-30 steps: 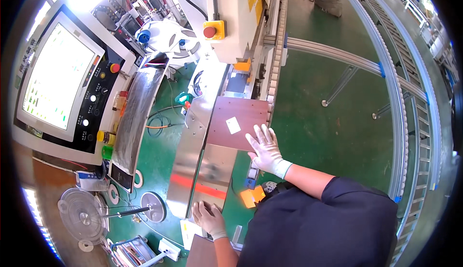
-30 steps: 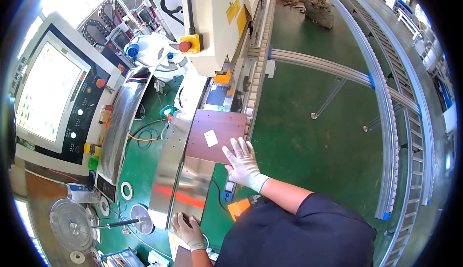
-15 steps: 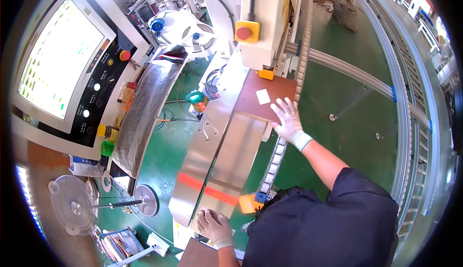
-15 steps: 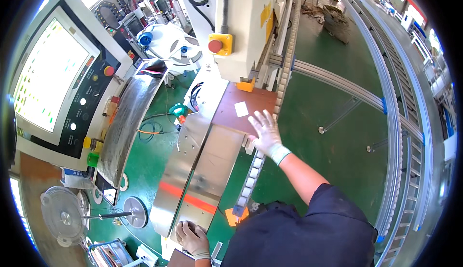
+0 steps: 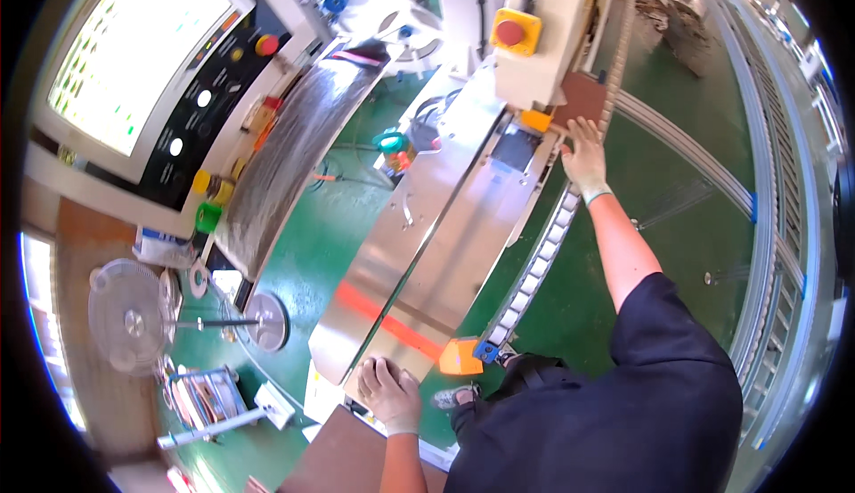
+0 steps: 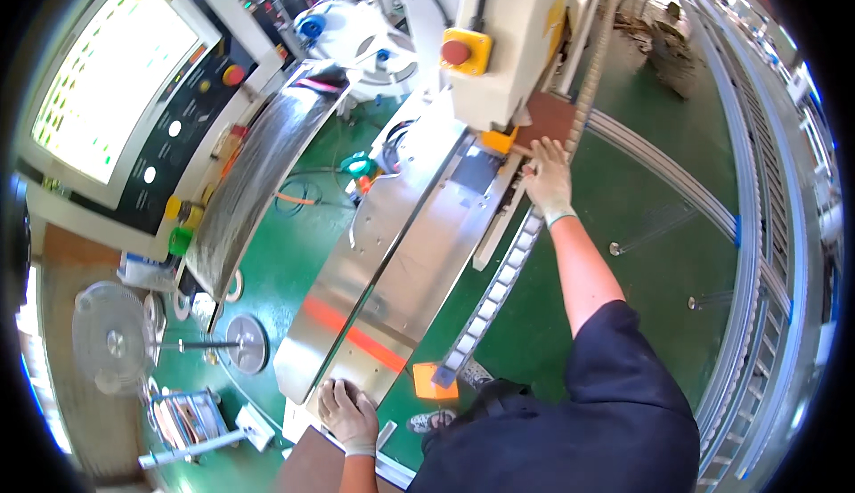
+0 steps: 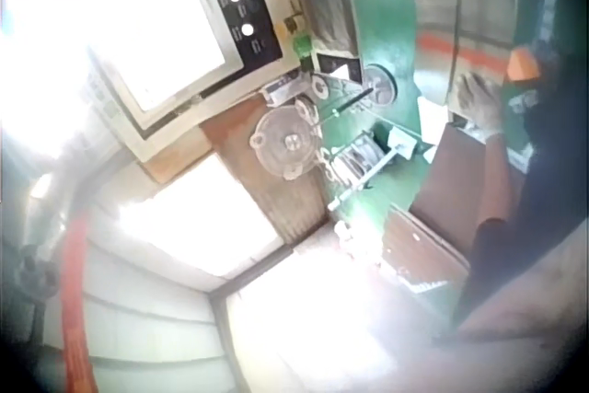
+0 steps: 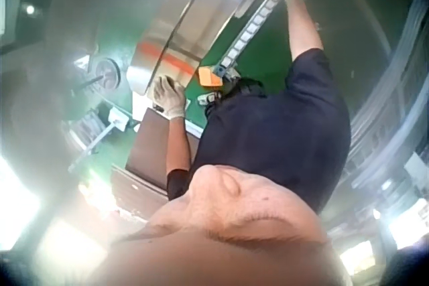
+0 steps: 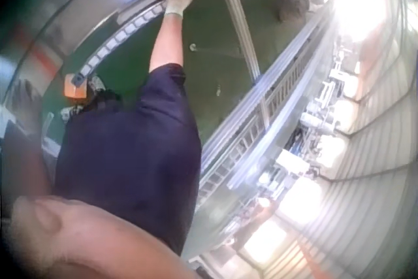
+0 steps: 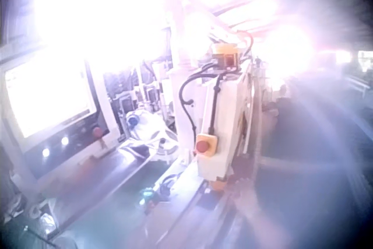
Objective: The person picks up wooden panels from a work table and feeds each panel into an edge banding machine by hand.
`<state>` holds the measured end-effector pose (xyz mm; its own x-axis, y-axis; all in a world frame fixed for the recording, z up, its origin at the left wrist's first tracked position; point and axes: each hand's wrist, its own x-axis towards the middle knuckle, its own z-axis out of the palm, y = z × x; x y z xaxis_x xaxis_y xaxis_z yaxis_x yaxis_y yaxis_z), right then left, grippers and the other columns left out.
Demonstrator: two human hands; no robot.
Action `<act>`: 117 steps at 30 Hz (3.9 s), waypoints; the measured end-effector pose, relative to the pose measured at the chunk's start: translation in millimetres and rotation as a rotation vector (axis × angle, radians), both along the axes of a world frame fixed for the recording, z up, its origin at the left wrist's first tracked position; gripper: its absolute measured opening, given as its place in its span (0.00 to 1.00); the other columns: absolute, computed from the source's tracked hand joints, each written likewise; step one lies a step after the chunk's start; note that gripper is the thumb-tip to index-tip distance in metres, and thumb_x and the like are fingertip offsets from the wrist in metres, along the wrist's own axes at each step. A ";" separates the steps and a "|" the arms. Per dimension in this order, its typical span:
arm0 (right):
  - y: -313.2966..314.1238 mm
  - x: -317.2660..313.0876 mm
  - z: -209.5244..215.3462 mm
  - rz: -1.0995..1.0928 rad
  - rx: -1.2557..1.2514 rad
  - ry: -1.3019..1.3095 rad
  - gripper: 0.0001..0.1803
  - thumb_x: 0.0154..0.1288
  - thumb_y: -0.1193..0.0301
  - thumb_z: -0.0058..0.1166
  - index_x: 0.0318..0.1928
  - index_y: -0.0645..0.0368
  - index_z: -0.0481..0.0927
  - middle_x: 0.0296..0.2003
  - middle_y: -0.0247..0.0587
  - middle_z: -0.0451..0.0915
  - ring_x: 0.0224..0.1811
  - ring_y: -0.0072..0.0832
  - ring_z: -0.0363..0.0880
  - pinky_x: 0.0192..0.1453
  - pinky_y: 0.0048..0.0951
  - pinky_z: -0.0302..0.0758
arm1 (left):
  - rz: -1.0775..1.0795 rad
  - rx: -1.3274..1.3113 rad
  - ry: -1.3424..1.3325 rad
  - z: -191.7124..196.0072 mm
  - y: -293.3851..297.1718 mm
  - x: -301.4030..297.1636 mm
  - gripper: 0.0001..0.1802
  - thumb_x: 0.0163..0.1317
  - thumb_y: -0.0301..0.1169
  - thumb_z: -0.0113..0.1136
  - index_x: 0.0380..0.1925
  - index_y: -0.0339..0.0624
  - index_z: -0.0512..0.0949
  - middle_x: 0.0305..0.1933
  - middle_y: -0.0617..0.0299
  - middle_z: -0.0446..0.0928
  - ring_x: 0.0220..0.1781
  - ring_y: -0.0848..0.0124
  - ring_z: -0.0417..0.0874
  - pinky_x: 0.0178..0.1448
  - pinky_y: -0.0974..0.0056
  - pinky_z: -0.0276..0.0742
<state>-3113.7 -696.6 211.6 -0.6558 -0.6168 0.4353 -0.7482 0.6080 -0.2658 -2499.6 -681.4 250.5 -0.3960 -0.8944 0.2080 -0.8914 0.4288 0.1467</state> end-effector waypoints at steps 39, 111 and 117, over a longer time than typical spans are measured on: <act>379.1 644.7 -116.0 1.418 1.379 -0.431 0.25 0.74 0.54 0.53 0.60 0.56 0.83 0.57 0.54 0.84 0.63 0.49 0.80 0.70 0.43 0.75 | 1.653 1.062 0.580 -171.6 733.7 438.5 0.29 0.74 0.52 0.47 0.60 0.40 0.78 0.65 0.43 0.79 0.68 0.47 0.78 0.72 0.51 0.73; 607.1 1064.0 -76.7 1.585 1.132 -0.439 0.24 0.76 0.54 0.48 0.56 0.56 0.85 0.56 0.53 0.85 0.60 0.51 0.81 0.68 0.44 0.74 | 1.566 -0.171 2.098 -162.6 933.4 807.6 0.41 0.76 0.55 0.55 0.74 0.35 0.59 0.75 0.45 0.66 0.71 0.47 0.73 0.71 0.40 0.74; 558.0 1140.7 -27.5 1.598 0.565 -0.599 0.18 0.70 0.64 0.52 0.53 0.61 0.85 0.55 0.54 0.84 0.61 0.51 0.80 0.68 0.44 0.75 | 1.408 -0.029 2.082 -163.4 1008.4 743.7 0.41 0.77 0.57 0.51 0.75 0.36 0.59 0.76 0.47 0.65 0.73 0.48 0.71 0.75 0.40 0.70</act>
<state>-1972.9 -138.6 184.1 0.6894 -0.7200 -0.0794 -0.5314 -0.4283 -0.7309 -1756.0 327.0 87.2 0.7290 -0.3338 -0.5977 0.6423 0.0314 0.7658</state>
